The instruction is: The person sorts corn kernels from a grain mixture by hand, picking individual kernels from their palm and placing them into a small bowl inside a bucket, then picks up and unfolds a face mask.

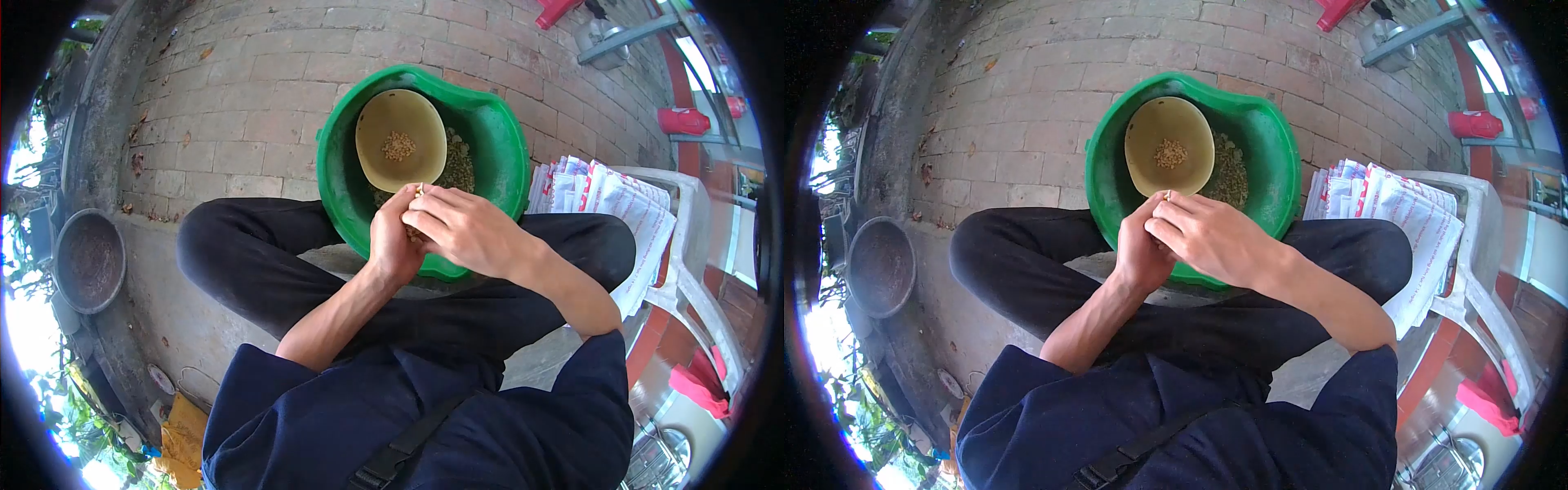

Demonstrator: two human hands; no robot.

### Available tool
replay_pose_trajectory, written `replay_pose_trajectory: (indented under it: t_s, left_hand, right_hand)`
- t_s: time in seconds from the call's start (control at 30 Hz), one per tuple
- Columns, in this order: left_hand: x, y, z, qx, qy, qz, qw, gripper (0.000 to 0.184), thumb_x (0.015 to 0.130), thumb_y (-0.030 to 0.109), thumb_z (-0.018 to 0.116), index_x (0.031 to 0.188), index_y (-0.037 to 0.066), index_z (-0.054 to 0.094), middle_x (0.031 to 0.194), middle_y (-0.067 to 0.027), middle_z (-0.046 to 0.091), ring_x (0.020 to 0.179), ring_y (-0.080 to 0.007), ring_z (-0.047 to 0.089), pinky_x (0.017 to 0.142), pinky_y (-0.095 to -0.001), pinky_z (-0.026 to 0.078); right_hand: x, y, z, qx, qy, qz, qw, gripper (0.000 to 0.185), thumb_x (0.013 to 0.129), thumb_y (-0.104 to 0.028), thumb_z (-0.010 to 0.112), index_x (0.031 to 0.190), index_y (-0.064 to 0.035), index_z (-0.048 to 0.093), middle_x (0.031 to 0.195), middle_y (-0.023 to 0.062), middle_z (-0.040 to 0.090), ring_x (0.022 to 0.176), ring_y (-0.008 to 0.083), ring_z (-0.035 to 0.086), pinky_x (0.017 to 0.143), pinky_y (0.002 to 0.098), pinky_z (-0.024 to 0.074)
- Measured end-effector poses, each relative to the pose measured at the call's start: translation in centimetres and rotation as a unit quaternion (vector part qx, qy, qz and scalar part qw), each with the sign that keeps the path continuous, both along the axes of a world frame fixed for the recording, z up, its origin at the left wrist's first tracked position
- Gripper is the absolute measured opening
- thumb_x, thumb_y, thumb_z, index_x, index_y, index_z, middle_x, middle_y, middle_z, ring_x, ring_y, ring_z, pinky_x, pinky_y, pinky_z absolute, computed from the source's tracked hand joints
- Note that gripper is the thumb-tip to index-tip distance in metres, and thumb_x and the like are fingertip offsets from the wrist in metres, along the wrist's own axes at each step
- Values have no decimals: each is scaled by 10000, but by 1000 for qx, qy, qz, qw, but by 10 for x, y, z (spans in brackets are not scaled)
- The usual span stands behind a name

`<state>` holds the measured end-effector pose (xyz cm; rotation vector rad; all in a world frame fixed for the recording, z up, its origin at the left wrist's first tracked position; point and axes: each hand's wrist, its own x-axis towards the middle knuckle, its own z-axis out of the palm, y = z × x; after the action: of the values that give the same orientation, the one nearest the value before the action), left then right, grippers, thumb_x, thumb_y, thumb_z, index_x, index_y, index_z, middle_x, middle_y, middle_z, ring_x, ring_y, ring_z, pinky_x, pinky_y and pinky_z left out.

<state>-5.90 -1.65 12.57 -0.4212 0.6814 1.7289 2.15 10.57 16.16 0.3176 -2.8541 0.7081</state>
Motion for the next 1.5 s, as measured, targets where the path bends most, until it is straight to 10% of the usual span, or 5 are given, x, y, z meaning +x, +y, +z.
replay_pose_trajectory:
  t_s: [0.67, 0.77, 1.5]
  left_hand:
    - [7, 4, -3, -22, 23, -27, 999, 222, 981, 199, 427, 1015, 67, 602, 922, -23, 643, 851, -120, 632, 760, -295, 518]
    - [5, 5, -1, -19, 63, -75, 995, 264, 982, 196, 391, 998, 9, 577, 925, -121, 661, 858, -264, 684, 804, -359, 544]
    - [8, 4, -9, -3, 102, -120, 988, 295, 974, 231, 422, 984, -11, 589, 913, -153, 668, 873, -301, 678, 800, -380, 536]
  right_hand:
    - [-5, 33, 20, -224, -118, 6, 967, 141, 830, -38, 667, 963, -12, 629, 949, 100, 614, 880, 265, 636, 761, 355, 527]
    - [-10, 41, 25, -234, -57, -51, 969, 120, 826, -6, 685, 941, -4, 650, 922, 102, 638, 849, 241, 649, 741, 332, 529]
    - [-20, 49, 29, -178, 130, -200, 955, 124, 800, 69, 676, 898, -2, 649, 978, 109, 665, 870, 234, 674, 743, 316, 543]
